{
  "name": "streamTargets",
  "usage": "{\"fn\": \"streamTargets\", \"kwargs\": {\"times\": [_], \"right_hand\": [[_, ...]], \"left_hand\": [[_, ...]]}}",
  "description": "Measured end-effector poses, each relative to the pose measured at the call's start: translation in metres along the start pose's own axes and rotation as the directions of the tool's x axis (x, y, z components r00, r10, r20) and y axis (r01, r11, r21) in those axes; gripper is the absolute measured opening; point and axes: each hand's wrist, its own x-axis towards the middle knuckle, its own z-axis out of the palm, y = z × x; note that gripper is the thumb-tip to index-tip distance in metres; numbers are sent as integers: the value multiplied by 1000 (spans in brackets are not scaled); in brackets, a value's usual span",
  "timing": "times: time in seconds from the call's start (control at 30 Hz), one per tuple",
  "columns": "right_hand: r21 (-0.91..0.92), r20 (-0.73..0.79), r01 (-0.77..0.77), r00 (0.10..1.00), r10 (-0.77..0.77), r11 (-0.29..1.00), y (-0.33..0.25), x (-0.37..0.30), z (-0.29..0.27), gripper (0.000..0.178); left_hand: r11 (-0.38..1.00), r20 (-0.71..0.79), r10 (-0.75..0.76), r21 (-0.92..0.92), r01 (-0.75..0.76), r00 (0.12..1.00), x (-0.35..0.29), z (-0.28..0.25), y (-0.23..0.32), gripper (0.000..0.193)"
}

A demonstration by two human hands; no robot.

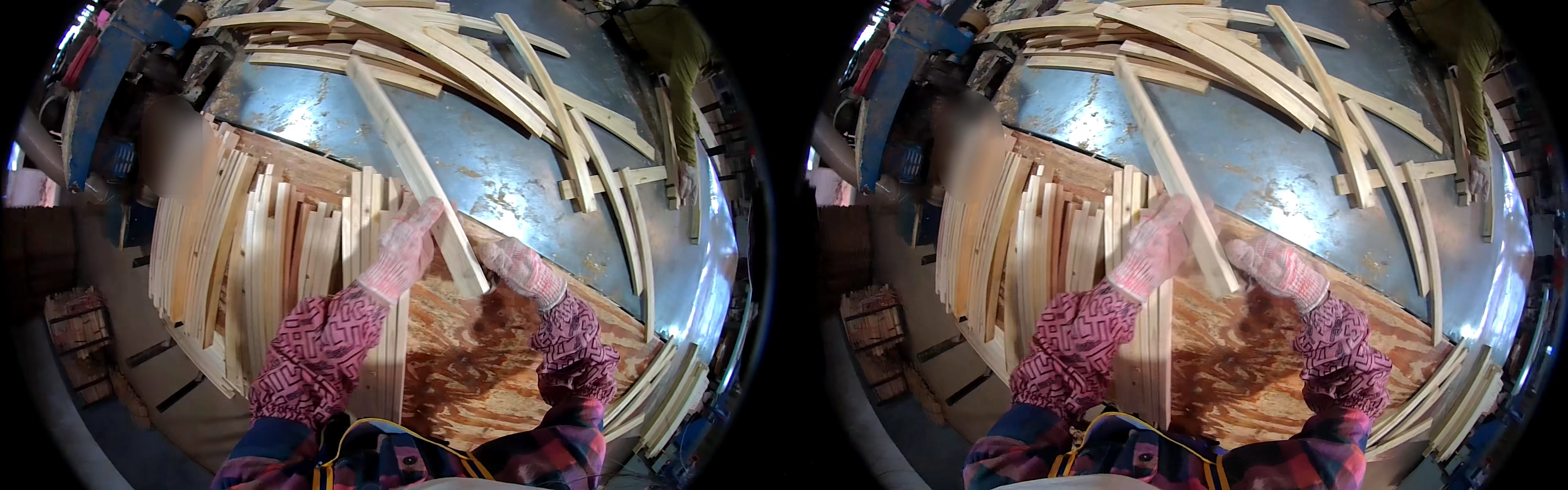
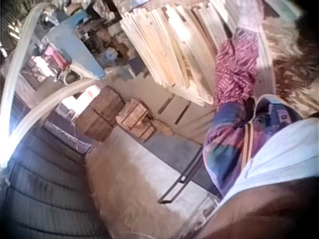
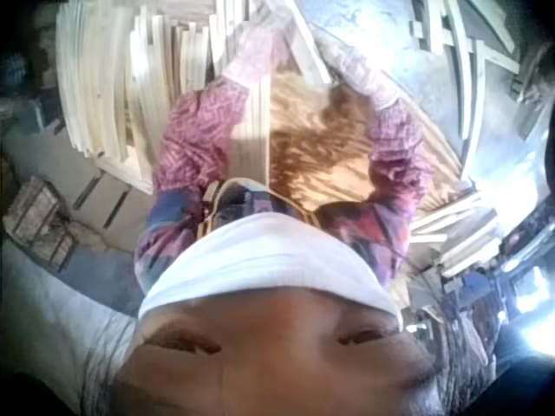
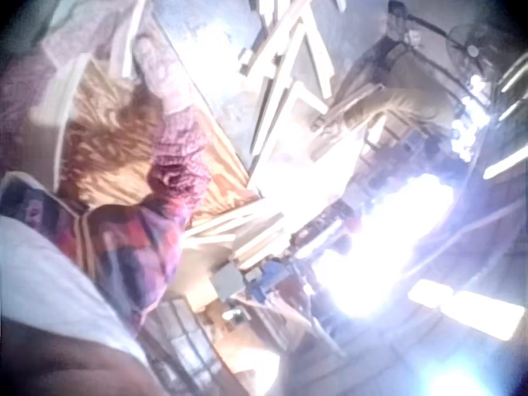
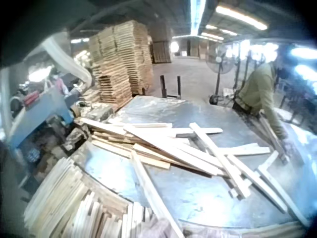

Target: The person gathers thin wooden slats from a pile on a workbench and stacks them into neat bundles. They repeatedly pick up individual slats, align them, and place them into a growing stack, occasionally moving the entire stack to a different location on the bench.

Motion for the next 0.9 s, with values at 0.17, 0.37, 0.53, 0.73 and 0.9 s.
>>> {"fn": "streamTargets", "kwargs": {"times": [0.17,0.37,0.53,0.73,0.9], "right_hand": [[-563,-686,-469,725,-68,681,37,72,-89,65],[-598,-760,-640,643,-89,481,81,130,-156,51],[-405,-513,-242,859,0,881,58,50,-107,33],[435,-382,-128,870,312,891,48,-90,20,57],[-279,-368,445,769,-523,851,83,-71,87,44]], "left_hand": [[973,20,-42,229,36,999,-43,32,-9,79],[-165,113,329,984,-61,938,-154,-22,-96,73],[-189,-111,-2,976,109,994,-214,-48,-89,63],[-16,119,48,993,-118,992,-174,-13,-77,58],[625,-118,-166,756,197,979,-101,43,-81,112]]}}
